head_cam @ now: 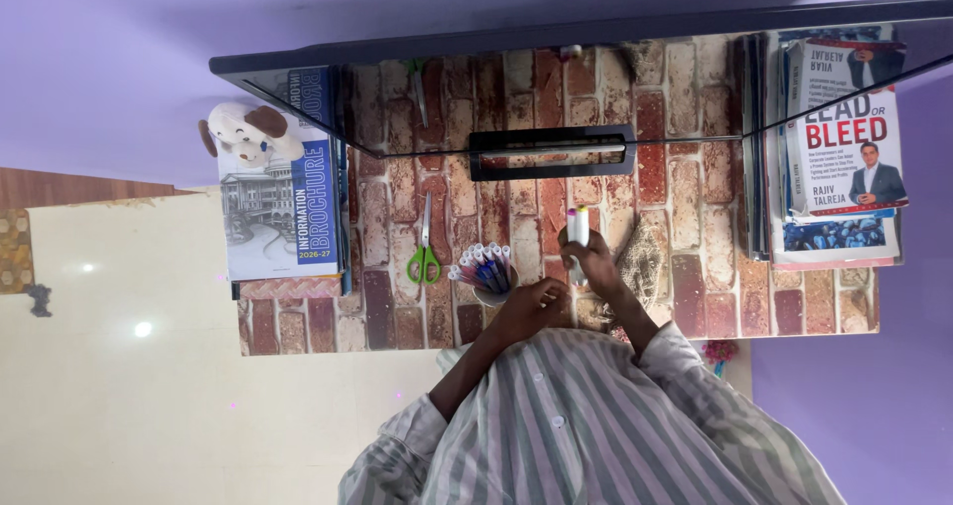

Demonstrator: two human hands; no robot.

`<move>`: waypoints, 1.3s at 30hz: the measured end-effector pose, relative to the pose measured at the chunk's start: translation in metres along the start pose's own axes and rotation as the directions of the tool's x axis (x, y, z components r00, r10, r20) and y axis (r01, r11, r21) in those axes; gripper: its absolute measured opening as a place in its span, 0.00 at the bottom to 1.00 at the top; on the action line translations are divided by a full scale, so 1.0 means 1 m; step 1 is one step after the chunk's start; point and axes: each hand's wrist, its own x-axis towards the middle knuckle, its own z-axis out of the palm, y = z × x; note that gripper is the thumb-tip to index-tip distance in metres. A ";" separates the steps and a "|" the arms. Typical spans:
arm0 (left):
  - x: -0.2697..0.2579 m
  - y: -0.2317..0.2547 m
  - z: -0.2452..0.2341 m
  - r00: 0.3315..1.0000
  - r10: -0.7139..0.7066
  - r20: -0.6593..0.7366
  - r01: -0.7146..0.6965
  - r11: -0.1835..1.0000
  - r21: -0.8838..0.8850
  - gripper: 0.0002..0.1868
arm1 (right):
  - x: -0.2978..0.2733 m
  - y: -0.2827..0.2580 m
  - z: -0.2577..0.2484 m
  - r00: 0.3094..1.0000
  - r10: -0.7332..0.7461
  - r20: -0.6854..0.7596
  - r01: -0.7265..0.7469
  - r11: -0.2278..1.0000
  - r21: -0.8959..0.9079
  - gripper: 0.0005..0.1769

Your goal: The person picks up a plush toy and several pens from the floor, places them onto a desk, and then gathers the pens into a small cup.

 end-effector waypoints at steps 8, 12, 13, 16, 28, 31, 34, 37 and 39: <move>0.011 -0.009 0.010 0.998 0.041 -0.052 -0.036 0.995 0.092 0.52 | -0.036 -0.070 0.018 0.867 -0.497 0.030 0.497 0.868 0.010 0.07; 0.014 -0.023 0.016 0.996 0.026 0.080 -0.041 0.980 0.192 0.54 | -0.030 -0.051 0.021 0.911 -0.413 0.005 0.392 0.860 -0.326 0.07; 0.014 -0.025 0.017 0.995 -0.005 0.095 -0.016 0.975 0.220 0.53 | -0.029 -0.045 0.020 0.925 -0.380 -0.011 0.354 0.872 -0.338 0.08; 0.011 -0.022 0.015 0.997 -0.039 0.073 0.020 0.968 0.252 0.52 | -0.029 -0.036 0.016 0.960 -0.277 -0.037 0.261 0.935 -0.242 0.11; 0.007 0.004 0.006 0.969 0.247 -0.027 -0.248 0.968 -0.046 0.46 | -0.029 -0.034 0.013 0.973 0.018 -0.232 -0.021 1.000 -0.012 0.19; 0.016 0.004 0.013 0.999 -0.035 0.040 0.044 0.967 -0.250 0.49 | -0.042 -0.051 0.026 0.985 0.036 -0.167 0.011 0.962 0.274 0.23; 0.016 0.008 0.018 0.952 -0.239 0.190 0.305 0.766 -0.566 0.37 | -0.059 -0.085 0.042 0.959 -0.279 0.040 0.282 0.954 -0.102 0.26; 0.015 0.019 0.007 0.995 -0.005 0.102 0.020 0.989 -0.145 0.15 | -0.075 -0.098 0.046 0.999 0.001 0.049 0.021 0.894 -0.448 0.27; 0.011 0.036 0.002 0.993 -0.081 0.086 0.098 0.973 -0.207 0.16 | -0.077 -0.089 0.028 0.846 -0.472 0.250 0.522 0.633 -0.572 0.22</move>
